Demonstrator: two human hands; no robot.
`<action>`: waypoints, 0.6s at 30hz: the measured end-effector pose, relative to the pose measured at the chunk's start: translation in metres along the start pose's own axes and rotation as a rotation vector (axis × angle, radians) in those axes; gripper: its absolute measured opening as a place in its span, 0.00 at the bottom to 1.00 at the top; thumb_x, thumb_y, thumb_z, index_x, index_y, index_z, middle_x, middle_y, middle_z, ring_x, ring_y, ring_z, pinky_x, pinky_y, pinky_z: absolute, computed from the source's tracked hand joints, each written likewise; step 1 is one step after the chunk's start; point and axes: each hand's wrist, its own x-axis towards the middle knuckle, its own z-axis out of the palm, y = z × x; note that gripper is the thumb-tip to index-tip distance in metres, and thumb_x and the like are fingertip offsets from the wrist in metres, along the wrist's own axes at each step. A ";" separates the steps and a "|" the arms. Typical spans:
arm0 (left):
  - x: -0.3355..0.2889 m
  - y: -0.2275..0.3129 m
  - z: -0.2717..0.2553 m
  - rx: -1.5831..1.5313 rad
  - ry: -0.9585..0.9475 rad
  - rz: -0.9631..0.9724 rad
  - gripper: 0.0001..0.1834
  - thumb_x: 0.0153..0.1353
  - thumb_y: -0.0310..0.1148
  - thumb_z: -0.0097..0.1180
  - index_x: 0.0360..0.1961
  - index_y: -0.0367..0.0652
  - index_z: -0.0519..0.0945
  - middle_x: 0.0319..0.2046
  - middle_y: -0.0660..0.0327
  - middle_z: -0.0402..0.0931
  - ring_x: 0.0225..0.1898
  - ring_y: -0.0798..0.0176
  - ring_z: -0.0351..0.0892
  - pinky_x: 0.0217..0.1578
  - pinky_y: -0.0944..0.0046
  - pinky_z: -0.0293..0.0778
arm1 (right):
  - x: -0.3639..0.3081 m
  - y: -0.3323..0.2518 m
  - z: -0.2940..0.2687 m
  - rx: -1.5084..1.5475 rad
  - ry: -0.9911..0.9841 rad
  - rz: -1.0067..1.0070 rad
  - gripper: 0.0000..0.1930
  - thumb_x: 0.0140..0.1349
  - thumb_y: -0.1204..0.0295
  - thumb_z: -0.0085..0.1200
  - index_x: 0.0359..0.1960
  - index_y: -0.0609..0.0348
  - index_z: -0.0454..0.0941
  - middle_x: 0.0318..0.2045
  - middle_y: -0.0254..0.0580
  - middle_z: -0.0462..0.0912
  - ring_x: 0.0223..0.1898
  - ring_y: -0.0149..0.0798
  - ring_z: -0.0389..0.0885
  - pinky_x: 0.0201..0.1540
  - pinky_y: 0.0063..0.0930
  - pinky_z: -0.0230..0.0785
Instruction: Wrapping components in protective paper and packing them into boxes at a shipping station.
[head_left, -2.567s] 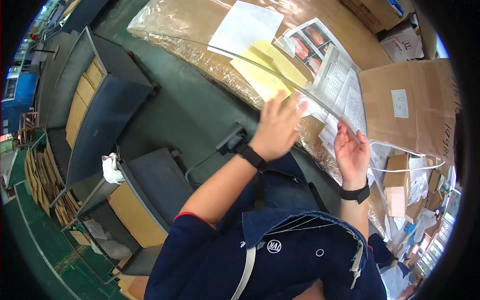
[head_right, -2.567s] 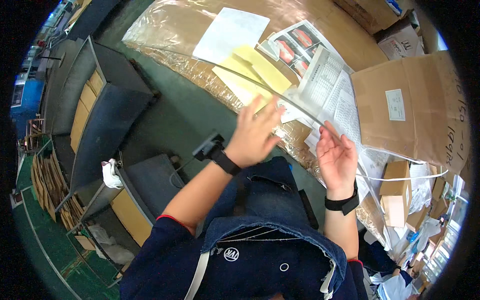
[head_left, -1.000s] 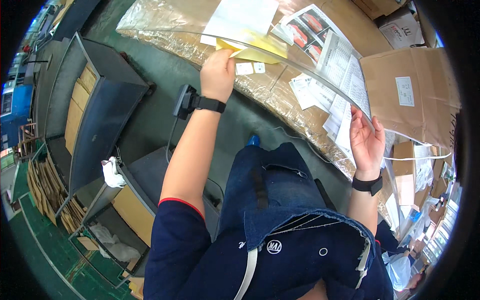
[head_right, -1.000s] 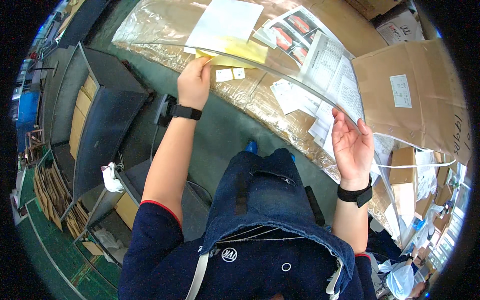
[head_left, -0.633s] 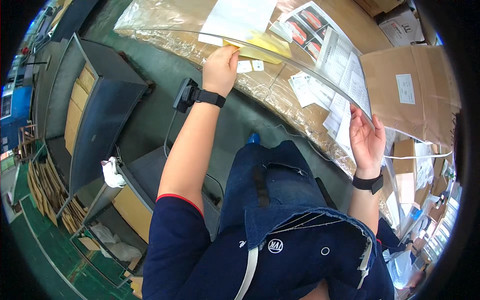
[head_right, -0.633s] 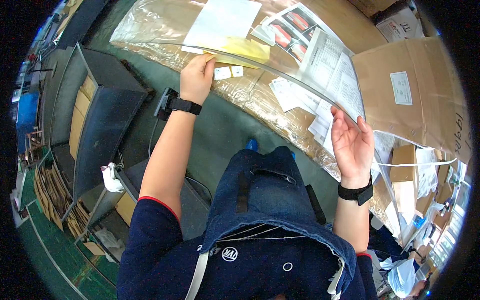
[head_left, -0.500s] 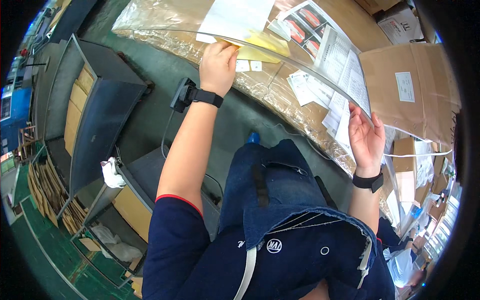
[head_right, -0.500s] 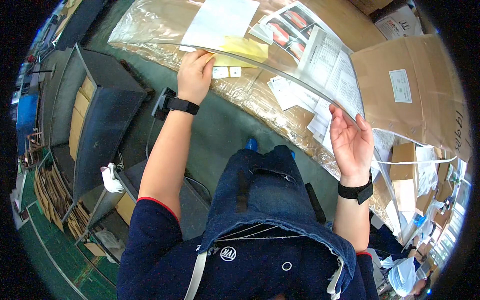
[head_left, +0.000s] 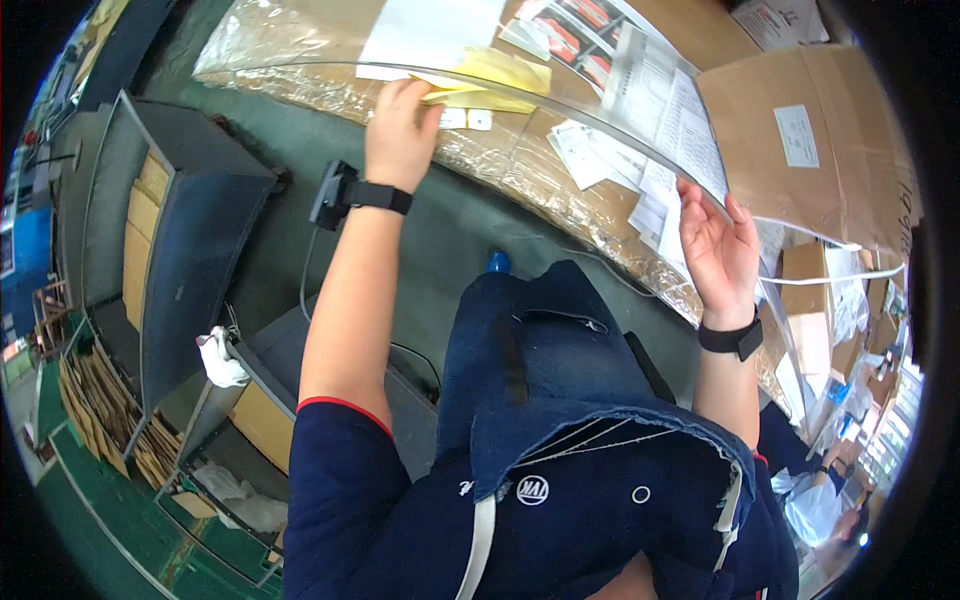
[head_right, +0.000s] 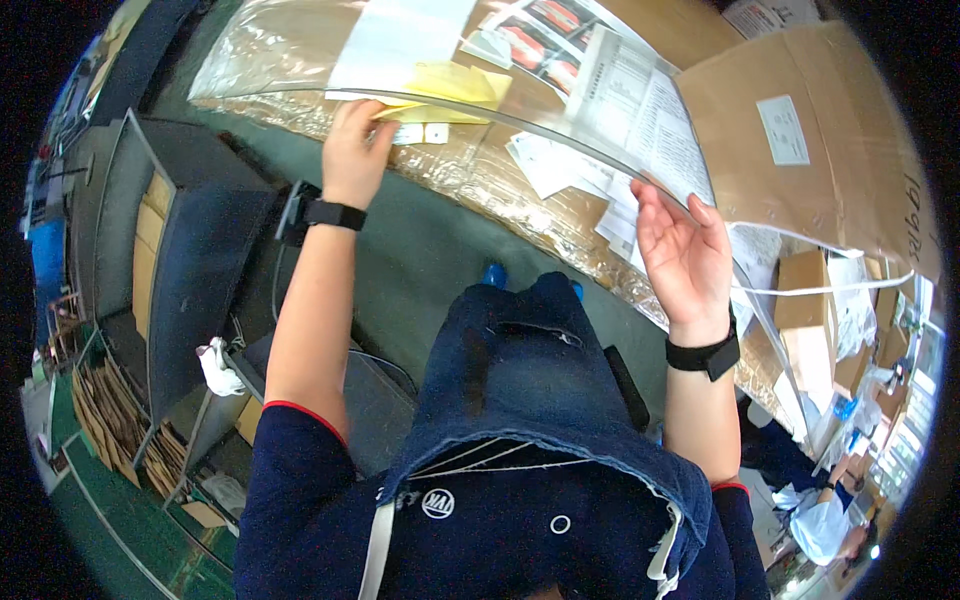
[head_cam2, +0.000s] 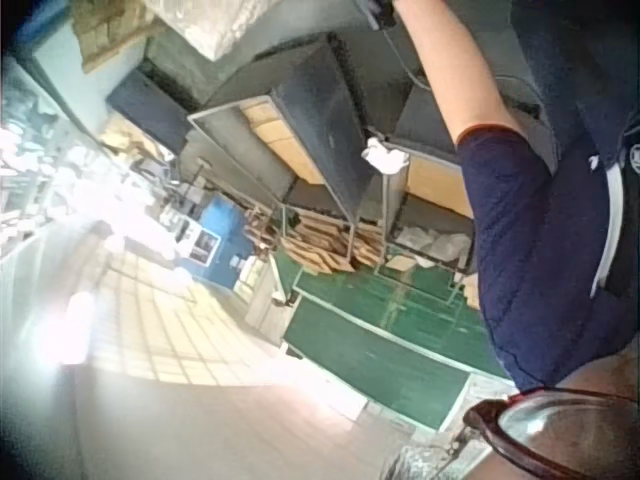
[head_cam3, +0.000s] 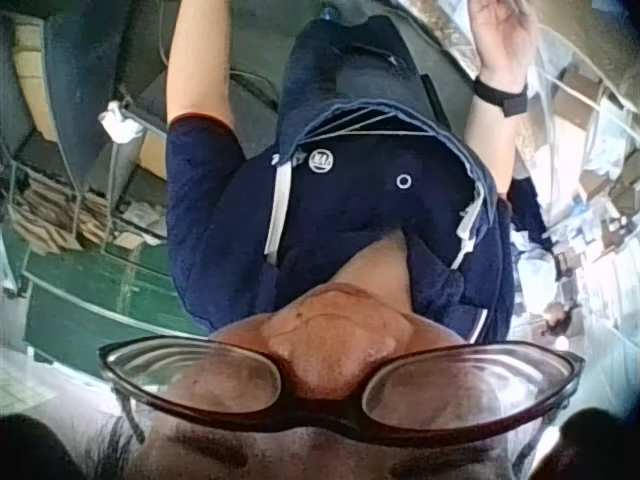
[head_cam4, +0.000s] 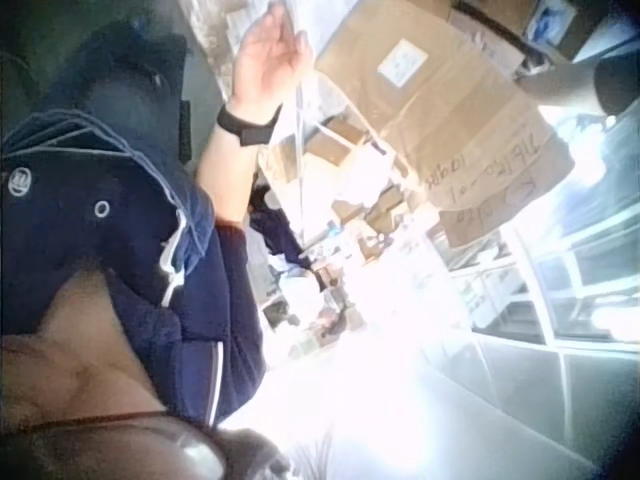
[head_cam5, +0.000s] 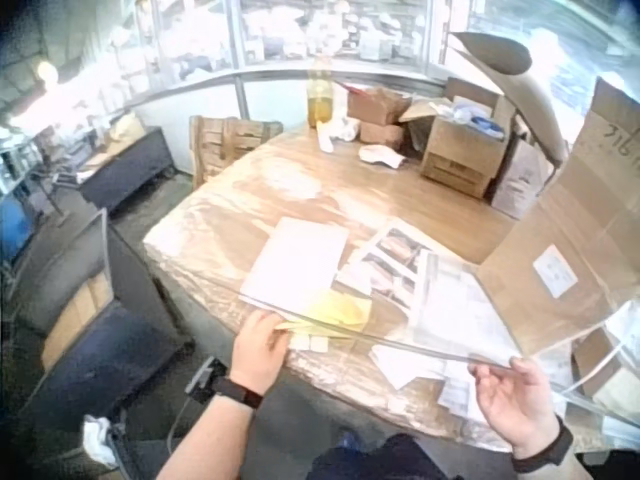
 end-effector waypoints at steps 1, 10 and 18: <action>-0.001 -0.001 -0.001 0.014 -0.007 0.030 0.15 0.48 0.24 0.58 0.39 0.38 0.73 0.37 0.56 0.72 0.36 0.58 0.76 0.37 0.65 0.72 | 0.000 0.001 0.002 0.005 -0.008 0.006 0.24 0.59 0.73 0.44 0.51 0.84 0.57 0.49 0.70 0.66 0.49 0.48 0.73 0.54 0.33 0.67; -0.025 0.008 -0.006 0.023 -0.048 -0.037 0.24 0.49 0.27 0.60 0.48 0.38 0.67 0.42 0.52 0.69 0.45 0.55 0.72 0.45 0.61 0.69 | -0.001 0.007 0.002 -0.025 -0.023 -0.010 0.23 0.60 0.72 0.42 0.50 0.83 0.59 0.49 0.70 0.67 0.49 0.46 0.73 0.53 0.32 0.68; -0.037 0.013 -0.005 0.019 -0.026 -0.078 0.29 0.48 0.26 0.61 0.52 0.35 0.64 0.45 0.51 0.66 0.47 0.54 0.71 0.49 0.61 0.67 | -0.002 0.008 0.001 -0.008 0.003 0.006 0.23 0.59 0.72 0.42 0.50 0.84 0.59 0.48 0.70 0.67 0.47 0.46 0.74 0.52 0.32 0.69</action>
